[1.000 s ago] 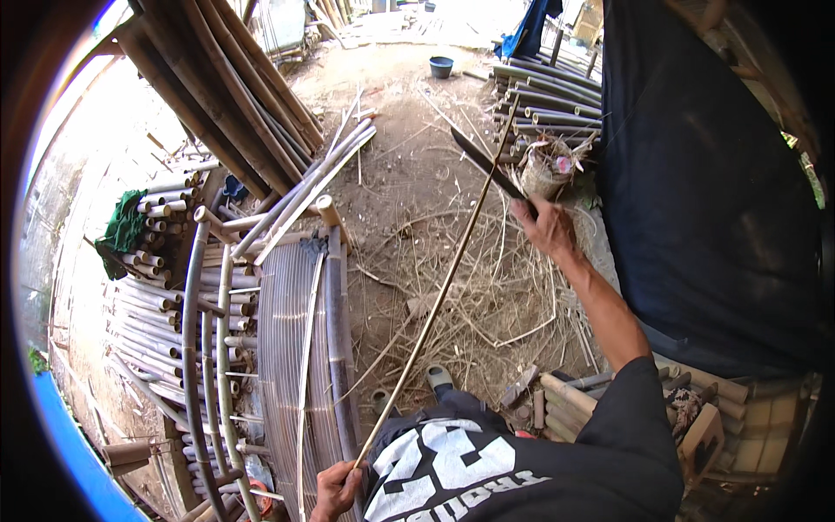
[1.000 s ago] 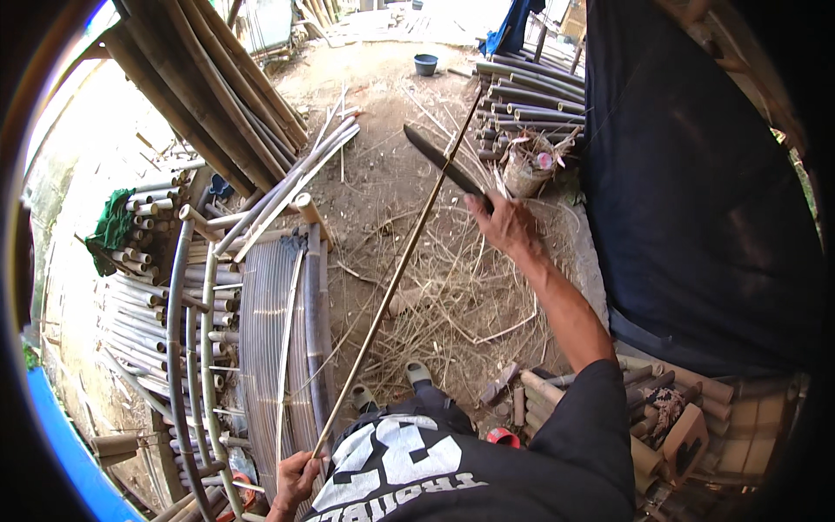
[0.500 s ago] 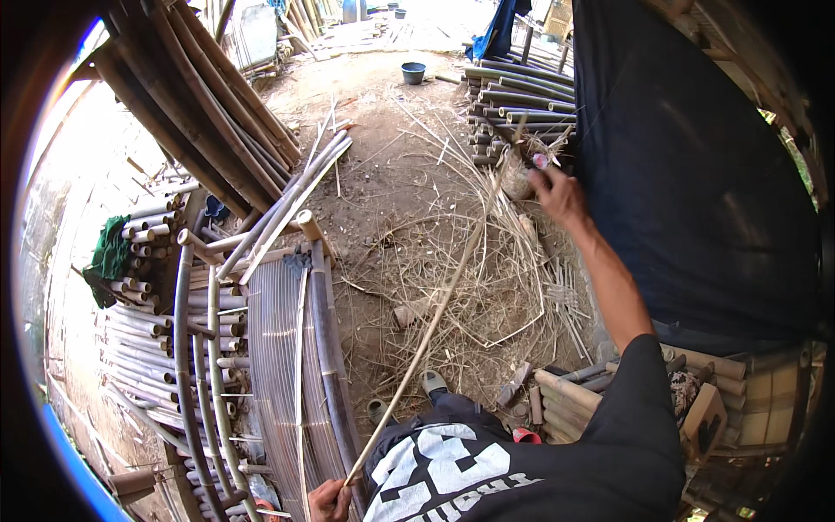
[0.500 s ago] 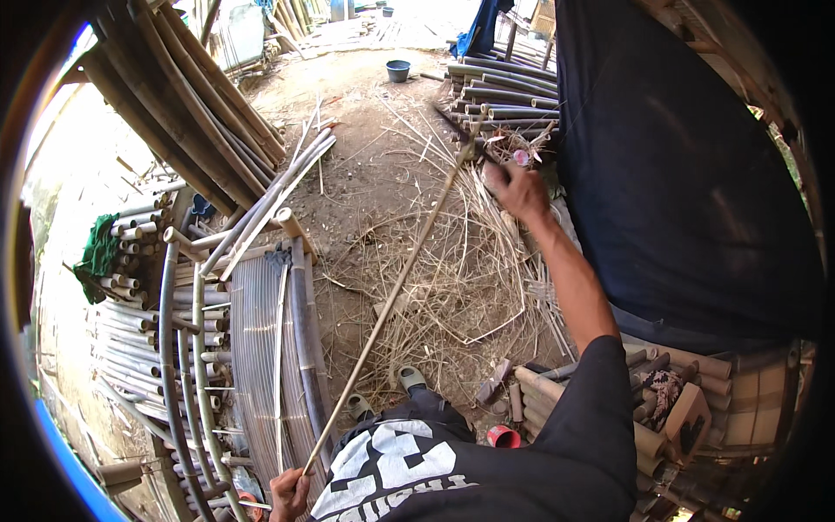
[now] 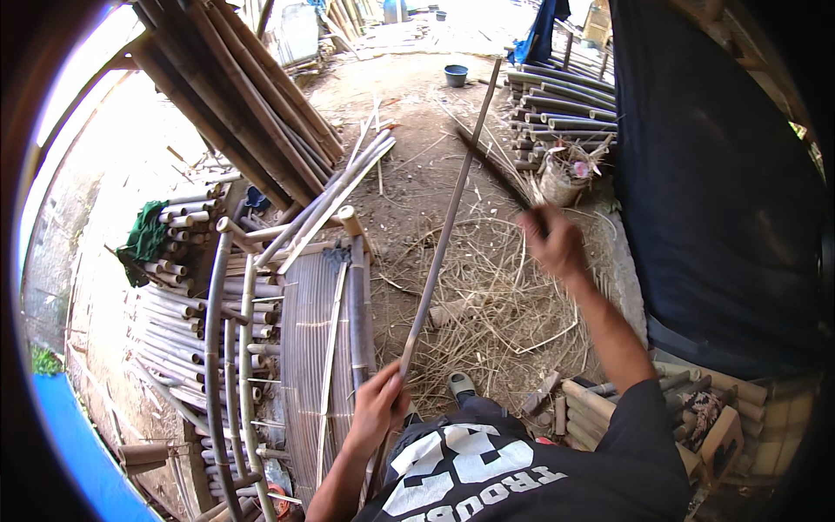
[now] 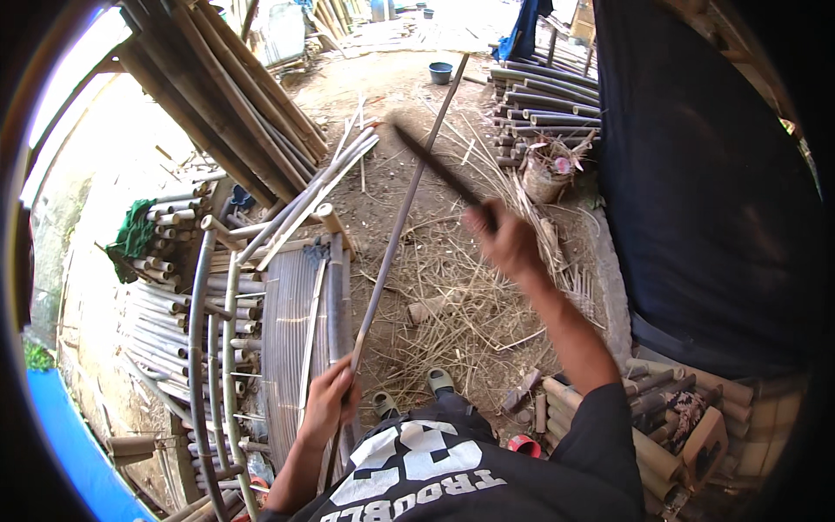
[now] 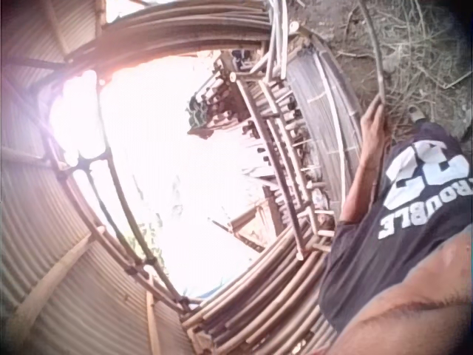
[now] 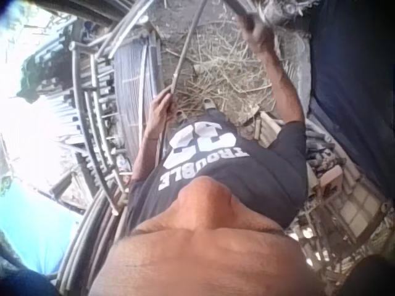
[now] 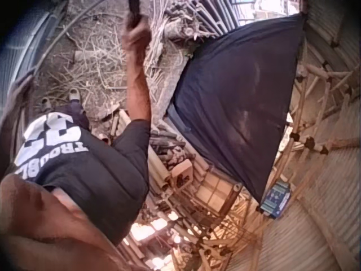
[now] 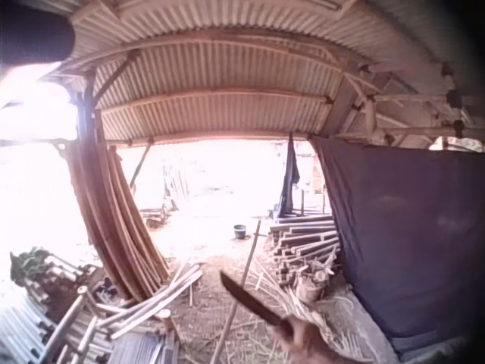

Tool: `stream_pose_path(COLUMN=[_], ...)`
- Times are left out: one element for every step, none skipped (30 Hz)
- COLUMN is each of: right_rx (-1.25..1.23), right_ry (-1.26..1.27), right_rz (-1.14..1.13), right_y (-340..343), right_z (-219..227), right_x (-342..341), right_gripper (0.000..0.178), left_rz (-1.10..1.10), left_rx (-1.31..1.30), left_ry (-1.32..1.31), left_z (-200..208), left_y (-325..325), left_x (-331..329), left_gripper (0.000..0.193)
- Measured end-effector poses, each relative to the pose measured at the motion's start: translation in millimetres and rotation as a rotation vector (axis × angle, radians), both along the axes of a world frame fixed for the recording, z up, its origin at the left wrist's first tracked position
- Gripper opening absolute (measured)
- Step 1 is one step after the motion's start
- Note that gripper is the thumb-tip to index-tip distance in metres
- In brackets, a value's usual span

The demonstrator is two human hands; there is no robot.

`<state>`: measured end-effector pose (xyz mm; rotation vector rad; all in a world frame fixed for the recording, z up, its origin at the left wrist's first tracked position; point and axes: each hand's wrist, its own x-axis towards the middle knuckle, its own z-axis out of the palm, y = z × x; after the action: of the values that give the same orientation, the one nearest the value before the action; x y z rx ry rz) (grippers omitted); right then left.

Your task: The person uses a machete to split long bamboo poles into thin strips. They repeatedly strike the bamboo against a wooden block to separate the material, then arrange the resulting strips on a bamboo frame.

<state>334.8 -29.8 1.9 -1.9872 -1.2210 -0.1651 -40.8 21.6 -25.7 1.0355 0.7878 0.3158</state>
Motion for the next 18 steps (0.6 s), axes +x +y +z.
stream_pose_path(right_rx=[-0.081,-0.183,-0.127,-0.080,-0.038,-0.026,-0.013,-0.051,-0.088,-0.156,-0.146,-0.135,-0.125,0.116,-0.008,-0.131,-0.248,-0.135], right_ry=[0.161,0.085,0.069,-0.174,-0.240,-0.236,-0.231,-0.094,0.044,0.037,0.035,0.034,0.032,-0.196,-0.080,0.034,0.134,0.107], right_rz=[0.116,0.252,0.319,0.372,0.461,0.485,0.510,0.455,0.400,0.362,0.422,0.483,0.544,0.585,0.483,0.380,0.280,0.263], right_y=[2,3,4,5,5,4,5,9,12,8,4,-1,-2,6,8,10,14,16], right_z=[-10,-26,-30,-50,-40,-34,-31,-25,-20,-24,-26,-28,-29,-39,-39,-36,-31,-29], right_x=[-34,-54,-85,-105,-127,-131,-132,-121,-112,-117,-123,-129,-134,-135,-125,-109,-98,-97], right_gripper=[0.045,0.049,0.055,0.055,0.050,0.049,0.048,0.049,0.050,0.053,0.053,0.053,0.054,0.055,0.055,0.055,0.055,0.054], left_rz=[0.019,0.011,0.005,-0.009,0.022,0.038,0.056,0.068,0.060,0.054,0.049,0.069,0.074,0.084,0.084,0.085,0.088,0.068], left_rx=[-0.104,-0.119,-0.139,-0.161,-0.155,-0.158,-0.160,-0.098,-0.094,-0.090,-0.080,-0.094,-0.098,-0.104,-0.114,-0.054,-0.063,-0.068], left_ry=[-0.067,-0.120,-0.165,-0.209,-0.183,-0.162,-0.140,-0.162,-0.170,-0.177,-0.188,-0.181,-0.159,-0.134,-0.106,-0.121,-0.144,-0.147], left_z=[14,23,29,33,34,33,32,44,43,42,42,39,37,34,36,46,41,41], left_y=[9,17,23,27,29,28,28,22,20,17,17,15,16,15,13,7,5,5], left_x=[22,40,52,59,55,55,54,56,55,54,54,52,52,50,50,50,48,46], left_gripper=[0.041,0.041,0.041,0.041,0.041,0.040,0.040,0.038,0.038,0.038,0.038,0.038,0.038,0.038,0.038,0.038,0.037,0.037])
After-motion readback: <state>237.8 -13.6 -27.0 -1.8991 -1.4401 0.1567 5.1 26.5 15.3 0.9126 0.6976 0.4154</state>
